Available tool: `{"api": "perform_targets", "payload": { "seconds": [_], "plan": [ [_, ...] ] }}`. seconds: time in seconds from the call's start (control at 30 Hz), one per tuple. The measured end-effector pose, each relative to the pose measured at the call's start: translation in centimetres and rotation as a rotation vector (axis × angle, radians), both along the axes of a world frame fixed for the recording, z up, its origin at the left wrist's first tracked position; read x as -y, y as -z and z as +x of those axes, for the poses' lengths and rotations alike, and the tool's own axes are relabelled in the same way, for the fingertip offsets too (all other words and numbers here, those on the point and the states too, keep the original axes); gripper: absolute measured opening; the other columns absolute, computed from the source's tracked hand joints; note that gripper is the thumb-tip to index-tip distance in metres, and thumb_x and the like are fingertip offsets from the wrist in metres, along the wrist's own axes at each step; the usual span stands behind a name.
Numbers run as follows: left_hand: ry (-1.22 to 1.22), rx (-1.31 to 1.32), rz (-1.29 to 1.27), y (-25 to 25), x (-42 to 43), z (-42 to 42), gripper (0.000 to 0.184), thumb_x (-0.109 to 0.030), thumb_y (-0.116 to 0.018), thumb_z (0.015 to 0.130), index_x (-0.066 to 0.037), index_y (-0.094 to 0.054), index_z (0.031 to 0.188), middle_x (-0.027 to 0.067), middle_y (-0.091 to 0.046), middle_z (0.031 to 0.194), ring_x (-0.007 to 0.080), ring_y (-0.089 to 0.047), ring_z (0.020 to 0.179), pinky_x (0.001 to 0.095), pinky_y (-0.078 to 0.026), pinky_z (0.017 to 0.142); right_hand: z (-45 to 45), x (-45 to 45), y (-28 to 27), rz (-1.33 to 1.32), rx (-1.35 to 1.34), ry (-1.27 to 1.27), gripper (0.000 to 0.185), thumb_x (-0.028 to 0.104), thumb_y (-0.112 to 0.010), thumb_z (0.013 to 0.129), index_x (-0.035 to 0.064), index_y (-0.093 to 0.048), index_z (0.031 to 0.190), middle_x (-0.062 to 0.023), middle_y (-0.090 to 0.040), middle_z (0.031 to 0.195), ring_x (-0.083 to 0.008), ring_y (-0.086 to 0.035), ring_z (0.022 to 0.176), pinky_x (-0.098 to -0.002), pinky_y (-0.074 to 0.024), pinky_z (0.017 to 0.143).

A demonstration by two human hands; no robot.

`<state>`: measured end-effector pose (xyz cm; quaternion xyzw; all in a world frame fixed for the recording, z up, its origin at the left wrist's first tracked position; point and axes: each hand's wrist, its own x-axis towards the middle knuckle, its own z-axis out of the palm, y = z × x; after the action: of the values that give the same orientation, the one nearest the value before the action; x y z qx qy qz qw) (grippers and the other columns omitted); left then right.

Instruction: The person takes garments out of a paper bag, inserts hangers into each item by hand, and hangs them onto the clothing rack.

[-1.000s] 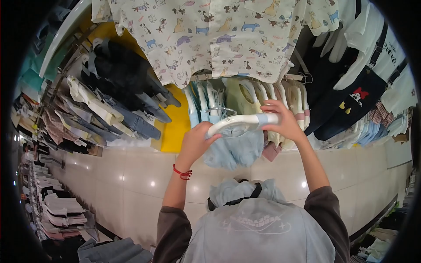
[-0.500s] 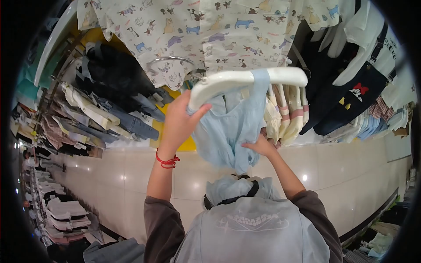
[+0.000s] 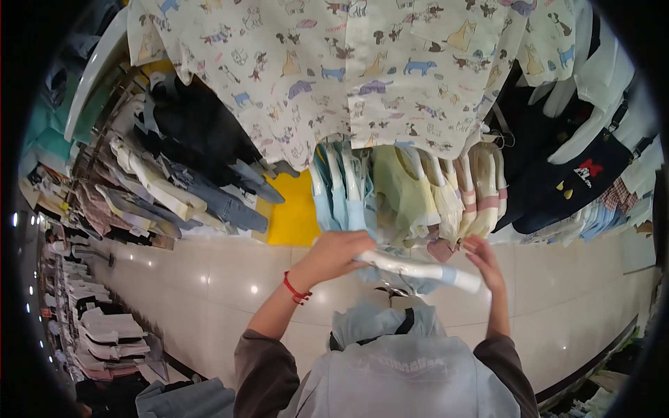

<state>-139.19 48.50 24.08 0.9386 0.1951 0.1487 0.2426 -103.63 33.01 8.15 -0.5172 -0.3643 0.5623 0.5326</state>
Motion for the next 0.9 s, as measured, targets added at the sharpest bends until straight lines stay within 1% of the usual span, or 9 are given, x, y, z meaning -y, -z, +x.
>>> {"api": "perform_targets", "payload": {
  "seconds": [0.1, 0.2, 0.27, 0.3, 0.4, 0.5, 0.6, 0.7, 0.9],
  "plan": [
    [0.124, 0.039, -0.049, 2.0, -0.5, 2.7, 0.026, -0.015, -0.070, 0.066, -0.009, -0.057, 0.088, 0.0043, -0.056, 0.079, 0.0249, -0.058, 0.074, 0.0336, -0.046, 0.061, -1.0, 0.0, -8.0, 0.260, -0.034, -0.275, 0.090, 0.027, -0.075, 0.069, 0.0063, -0.020, 0.138, -0.0109, -0.032, 0.137, -0.0239, -0.033, 0.126, -0.0373, -0.0260, 0.103],
    [0.246, 0.065, -0.097, 3.8, -1.4, 5.9, 0.025, -0.022, -0.069, 0.069, -0.010, -0.057, 0.087, 0.0031, -0.056, 0.082, 0.0244, -0.058, 0.075, 0.0334, -0.045, 0.060, -4.9, -0.4, -11.1, 0.269, 0.140, -0.520, 0.093, 0.025, -0.075, 0.069, 0.0065, -0.017, 0.139, -0.0109, -0.031, 0.138, -0.0231, -0.031, 0.127, -0.0369, -0.0248, 0.103],
    [0.338, 0.029, -0.085, 5.5, -1.7, 7.6, 0.025, -0.027, -0.068, 0.071, -0.011, -0.058, 0.088, 0.0025, -0.056, 0.082, 0.0247, -0.058, 0.074, 0.0336, -0.045, 0.060, -7.1, -0.1, -10.2, 0.219, 0.296, -0.590, 0.089, 0.015, -0.072, 0.071, 0.0057, -0.016, 0.140, -0.0111, -0.026, 0.140, -0.0221, -0.029, 0.129, -0.0351, -0.0257, 0.102],
    [0.370, -0.077, -0.083, 6.0, -1.8, 8.3, 0.025, -0.030, -0.068, 0.072, -0.012, -0.058, 0.086, 0.0013, -0.057, 0.083, 0.0226, -0.058, 0.080, 0.0357, -0.044, 0.069, -8.3, -0.1, -9.6, 0.141, 0.266, -0.550, 0.086, 0.012, -0.069, 0.072, 0.0064, -0.016, 0.140, -0.0118, -0.029, 0.139, -0.0224, -0.031, 0.128, -0.0346, -0.0268, 0.102],
    [0.379, -0.055, -0.091, 9.5, -2.9, 8.7, 0.032, -0.033, -0.070, 0.069, -0.013, -0.059, 0.091, 0.0025, -0.056, 0.096, 0.0227, -0.053, 0.096, 0.0399, -0.040, 0.084, -10.4, 0.1, -7.5, -0.017, 0.238, -0.425, 0.080, 0.004, -0.060, 0.075, 0.0091, -0.015, 0.141, -0.0135, -0.039, 0.133, -0.0233, -0.039, 0.123, -0.0333, -0.0304, 0.099],
    [-0.066, 0.004, 0.205, 11.3, -3.7, 7.2, 0.046, -0.033, -0.069, 0.069, -0.012, -0.054, 0.107, 0.0116, -0.048, 0.114, 0.0300, -0.041, 0.112, 0.0468, -0.032, 0.093, -10.8, -0.2, -6.2, -0.017, 0.346, -0.293, 0.075, 0.000, -0.054, 0.077, 0.0122, -0.015, 0.141, -0.0147, -0.050, 0.123, -0.0241, -0.047, 0.116, -0.0327, -0.0340, 0.096],
    [-0.634, -0.066, 0.315, 13.8, -5.8, 5.3, 0.055, -0.025, -0.069, 0.070, -0.014, -0.047, 0.119, 0.0155, -0.038, 0.123, 0.0354, -0.034, 0.116, 0.0503, -0.032, 0.093, -11.2, -1.5, -5.5, -0.032, 0.395, -0.228, 0.074, 0.001, -0.054, 0.078, 0.0128, -0.016, 0.140, -0.0157, -0.053, 0.118, -0.0243, -0.050, 0.113, -0.0324, -0.0358, 0.094],
    [-0.776, 0.054, 0.114, 17.3, -7.3, 3.3, 0.058, -0.012, -0.064, 0.071, -0.015, -0.043, 0.125, 0.0176, -0.038, 0.122, 0.0370, -0.038, 0.111, 0.0489, -0.037, 0.090, -12.6, -5.0, -4.9, -0.027, 0.393, -0.218, 0.071, 0.003, -0.055, 0.079, 0.0077, -0.017, 0.139, -0.0167, -0.050, 0.121, -0.0243, -0.048, 0.116, -0.0323, -0.0364, 0.094],
    [-0.758, 0.074, -0.044, 18.4, -7.5, 3.0, 0.060, -0.004, -0.057, 0.072, -0.015, -0.038, 0.128, 0.0191, -0.038, 0.116, 0.0409, -0.051, 0.092, 0.0457, -0.047, 0.072, -14.4, -15.3, -5.3, -0.052, 0.380, -0.138, 0.063, 0.007, -0.056, 0.080, -0.0016, -0.022, 0.133, -0.0169, -0.046, 0.123, -0.0247, -0.046, 0.117, -0.0328, -0.0382, 0.093]
  ]
}}
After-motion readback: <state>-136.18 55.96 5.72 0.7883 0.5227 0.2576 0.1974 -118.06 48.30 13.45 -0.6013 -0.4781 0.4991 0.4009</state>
